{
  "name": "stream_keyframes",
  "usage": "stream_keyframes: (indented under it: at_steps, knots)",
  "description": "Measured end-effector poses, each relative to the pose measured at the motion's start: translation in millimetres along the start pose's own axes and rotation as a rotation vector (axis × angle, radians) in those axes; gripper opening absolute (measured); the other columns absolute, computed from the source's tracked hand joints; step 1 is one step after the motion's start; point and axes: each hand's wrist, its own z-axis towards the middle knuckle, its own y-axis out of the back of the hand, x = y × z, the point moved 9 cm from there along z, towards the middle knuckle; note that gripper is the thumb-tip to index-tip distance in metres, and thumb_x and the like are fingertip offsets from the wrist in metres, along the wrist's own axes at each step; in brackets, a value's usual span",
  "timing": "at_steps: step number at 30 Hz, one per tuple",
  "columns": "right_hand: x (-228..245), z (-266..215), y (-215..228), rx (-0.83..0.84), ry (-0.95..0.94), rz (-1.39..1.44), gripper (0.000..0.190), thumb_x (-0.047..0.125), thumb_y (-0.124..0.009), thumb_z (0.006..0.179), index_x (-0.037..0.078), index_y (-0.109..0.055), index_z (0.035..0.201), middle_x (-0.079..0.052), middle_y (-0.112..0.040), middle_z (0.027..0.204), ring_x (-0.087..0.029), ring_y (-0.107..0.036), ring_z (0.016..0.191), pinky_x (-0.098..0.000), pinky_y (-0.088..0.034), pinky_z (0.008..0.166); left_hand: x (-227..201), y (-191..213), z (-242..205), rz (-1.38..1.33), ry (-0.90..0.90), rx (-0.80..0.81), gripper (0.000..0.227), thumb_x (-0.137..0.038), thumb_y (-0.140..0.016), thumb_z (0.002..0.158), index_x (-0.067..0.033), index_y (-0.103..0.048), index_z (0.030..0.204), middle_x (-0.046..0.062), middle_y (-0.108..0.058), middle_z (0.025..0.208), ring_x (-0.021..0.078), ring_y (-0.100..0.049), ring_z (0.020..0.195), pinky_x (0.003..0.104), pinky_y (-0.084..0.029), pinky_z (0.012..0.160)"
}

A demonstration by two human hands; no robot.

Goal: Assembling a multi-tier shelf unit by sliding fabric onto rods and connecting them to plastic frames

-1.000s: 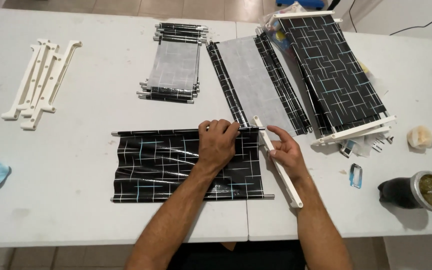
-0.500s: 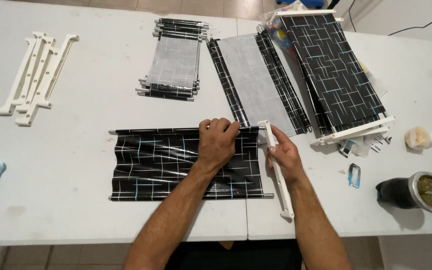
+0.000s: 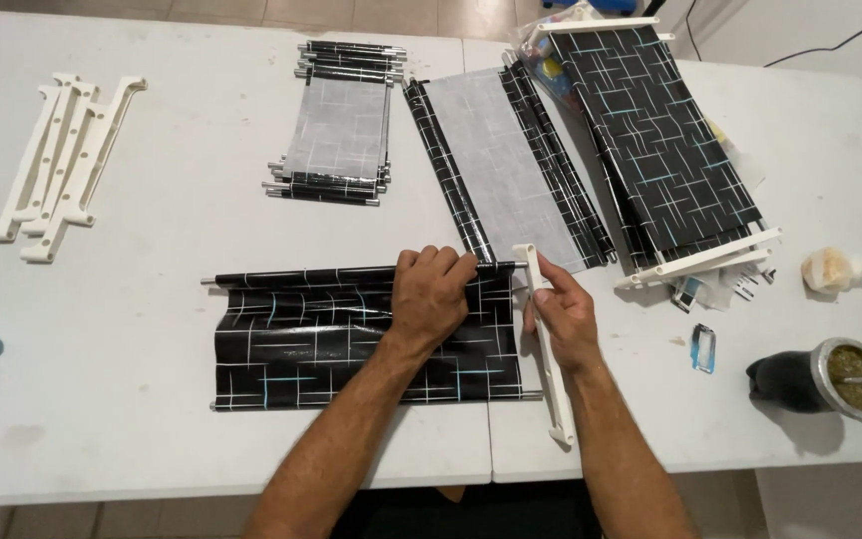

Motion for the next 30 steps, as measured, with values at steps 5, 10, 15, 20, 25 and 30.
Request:
stream_keyframes:
  at_steps: [5, 10, 15, 20, 25, 30]
  knots:
    - [15, -8, 1, -0.106, 0.089, -0.171, 0.057, 0.014, -0.059, 0.094, 0.003, -0.049, 0.149, -0.015, -0.062, 0.050, -0.018, -0.057, 0.045, -0.0244, -0.046, 0.047, -13, 11, 4, 0.005, 0.009, 0.008, 0.016, -0.020, -0.052, 0.102, -0.0206, -0.066, 0.092, -0.001, -0.052, 0.071, 0.0200, -0.056, 0.068, 0.036, -0.041, 0.077]
    - [21, -11, 1, -0.117, 0.114, -0.241, 0.057, 0.010, -0.059, 0.093, 0.003, -0.051, 0.148, -0.014, -0.060, 0.047, -0.019, -0.057, 0.044, -0.0262, -0.046, 0.048, -16, 11, 4, 0.000, 0.025, -0.001, 0.016, -0.019, -0.053, 0.101, -0.0186, -0.067, 0.092, 0.000, -0.053, 0.070, 0.0197, -0.057, 0.068, 0.036, -0.041, 0.076]
    - [23, -13, 1, -0.119, 0.122, -0.251, 0.057, 0.010, -0.062, 0.093, 0.003, -0.051, 0.148, -0.015, -0.061, 0.048, -0.019, -0.060, 0.046, -0.0265, -0.048, 0.052, -16, 11, 7, -0.036, 0.040, 0.035, 0.020, -0.011, -0.052, 0.097, -0.0160, -0.070, 0.089, 0.001, -0.053, 0.068, 0.0216, -0.056, 0.067, 0.037, -0.040, 0.075]
    - [25, -13, 0, -0.116, 0.116, -0.286, 0.057, 0.005, -0.063, 0.092, 0.002, -0.051, 0.148, -0.015, -0.061, 0.049, -0.020, -0.061, 0.045, -0.0284, -0.049, 0.053, -18, 9, 8, -0.037, 0.039, 0.065, 0.018, -0.010, -0.052, 0.095, -0.0153, -0.067, 0.085, 0.001, -0.051, 0.067, 0.0220, -0.055, 0.066, 0.037, -0.040, 0.072]
    - [28, -12, -3, -0.113, 0.113, -0.300, 0.056, 0.005, -0.062, 0.094, 0.002, -0.051, 0.148, -0.013, -0.060, 0.047, -0.018, -0.058, 0.044, -0.0276, -0.048, 0.051, -18, 9, 10, -0.062, 0.042, 0.064, 0.018, -0.006, -0.052, 0.091, -0.0144, -0.066, 0.083, 0.001, -0.050, 0.066, 0.0220, -0.055, 0.065, 0.037, -0.039, 0.071]
    - [26, -12, -4, -0.112, 0.091, -0.314, 0.055, 0.004, -0.061, 0.093, 0.001, -0.051, 0.147, -0.012, -0.059, 0.045, -0.018, -0.056, 0.042, -0.0288, -0.046, 0.049, -18, 9, 10, -0.084, 0.058, 0.069, 0.021, -0.002, -0.051, 0.086, -0.0140, -0.067, 0.080, 0.001, -0.050, 0.064, 0.0225, -0.055, 0.063, 0.038, -0.039, 0.070]
